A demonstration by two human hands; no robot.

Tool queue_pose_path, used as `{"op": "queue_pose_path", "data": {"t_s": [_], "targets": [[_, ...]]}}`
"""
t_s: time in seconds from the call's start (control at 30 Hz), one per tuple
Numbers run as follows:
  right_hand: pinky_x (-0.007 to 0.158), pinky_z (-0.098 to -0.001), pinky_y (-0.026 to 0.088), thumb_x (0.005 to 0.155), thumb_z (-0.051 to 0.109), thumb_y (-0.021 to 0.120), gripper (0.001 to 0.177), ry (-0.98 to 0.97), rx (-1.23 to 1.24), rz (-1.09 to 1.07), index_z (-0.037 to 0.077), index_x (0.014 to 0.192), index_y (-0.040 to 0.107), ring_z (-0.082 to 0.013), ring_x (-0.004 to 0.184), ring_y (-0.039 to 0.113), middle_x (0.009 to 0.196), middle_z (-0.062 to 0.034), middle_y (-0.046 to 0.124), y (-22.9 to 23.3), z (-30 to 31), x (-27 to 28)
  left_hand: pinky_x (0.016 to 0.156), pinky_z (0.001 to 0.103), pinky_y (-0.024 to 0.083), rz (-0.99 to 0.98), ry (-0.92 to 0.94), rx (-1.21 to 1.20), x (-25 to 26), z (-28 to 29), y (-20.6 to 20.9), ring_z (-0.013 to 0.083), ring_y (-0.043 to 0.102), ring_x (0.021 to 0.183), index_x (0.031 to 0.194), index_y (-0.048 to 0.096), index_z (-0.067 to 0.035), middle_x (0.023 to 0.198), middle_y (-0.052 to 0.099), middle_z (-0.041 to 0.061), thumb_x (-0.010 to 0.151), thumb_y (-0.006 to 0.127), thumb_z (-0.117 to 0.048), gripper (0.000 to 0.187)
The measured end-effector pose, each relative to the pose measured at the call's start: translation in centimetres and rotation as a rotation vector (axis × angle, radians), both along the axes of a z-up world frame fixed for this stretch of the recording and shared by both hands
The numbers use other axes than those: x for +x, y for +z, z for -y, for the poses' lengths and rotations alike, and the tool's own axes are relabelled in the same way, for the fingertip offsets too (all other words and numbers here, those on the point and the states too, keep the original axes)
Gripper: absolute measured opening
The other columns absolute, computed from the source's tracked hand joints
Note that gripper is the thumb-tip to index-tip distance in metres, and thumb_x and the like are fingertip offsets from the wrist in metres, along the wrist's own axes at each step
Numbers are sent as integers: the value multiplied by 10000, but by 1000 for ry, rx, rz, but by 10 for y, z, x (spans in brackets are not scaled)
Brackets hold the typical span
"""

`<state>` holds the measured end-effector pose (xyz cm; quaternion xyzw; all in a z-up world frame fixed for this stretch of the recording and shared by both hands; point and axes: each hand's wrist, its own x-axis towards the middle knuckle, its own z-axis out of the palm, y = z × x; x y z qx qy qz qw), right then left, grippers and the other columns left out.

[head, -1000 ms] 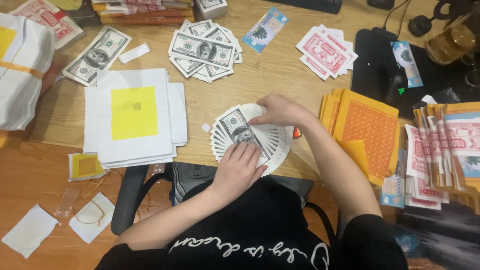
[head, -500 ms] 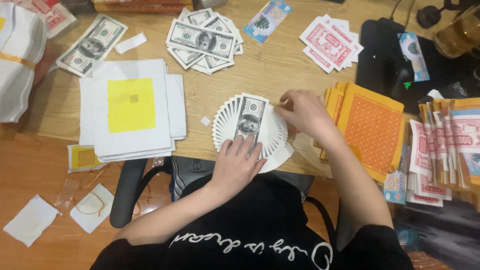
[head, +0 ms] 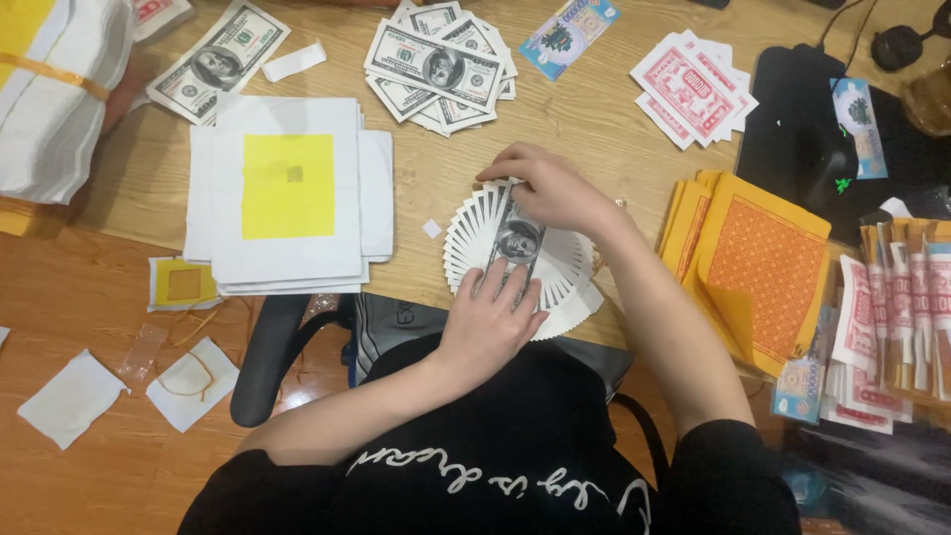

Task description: The person sits at a desk and repeatedly picks up stacks of paper money, fans them out, and places them back down. The person handles both green and blue paper bills, moving them between piles on the desk.

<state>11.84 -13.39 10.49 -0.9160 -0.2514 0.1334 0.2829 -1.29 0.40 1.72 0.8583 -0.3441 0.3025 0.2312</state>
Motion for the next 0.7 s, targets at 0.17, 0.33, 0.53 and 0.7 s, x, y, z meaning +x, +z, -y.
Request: {"op": "queue_pose_path", "data": {"t_s": [0.17,0.33,0.53,0.7], "targets": [[963,-496,456,769,-82,424,450,-3,47,-48,49,1097,703,-359,1129,596,1184,-160,632,-2,-8,9,842,504,448,-13,-10,-4,1,-2,1,386,562,1085,1029,693,-32,1049,610,193,923,632,-273,270],[931,-450,482,816,-132,385,473,51,44,-12,82,1055,732,-335,1093,608,1128,-136,642,-16,-13,14,854,523,444,1,-17,-27,1,0,-2,399,565,1088,1031,687,-17,1036,614,202,920,638,-262,274],[944,-443,476,827,-142,403,455,112,15,18,114,976,748,-325,1100,604,1095,-111,644,-18,-16,13,870,532,439,19,-5,-24,1,3,-7,418,553,1112,1053,668,-12,1045,602,213,916,636,-266,290],[962,-451,455,801,-40,510,311,120,13,-33,123,942,735,-305,1128,580,1139,-86,626,9,-16,7,879,533,435,0,-12,-18,0,0,-4,412,549,1121,1050,675,-13,1046,607,211,920,634,-269,290]]}}
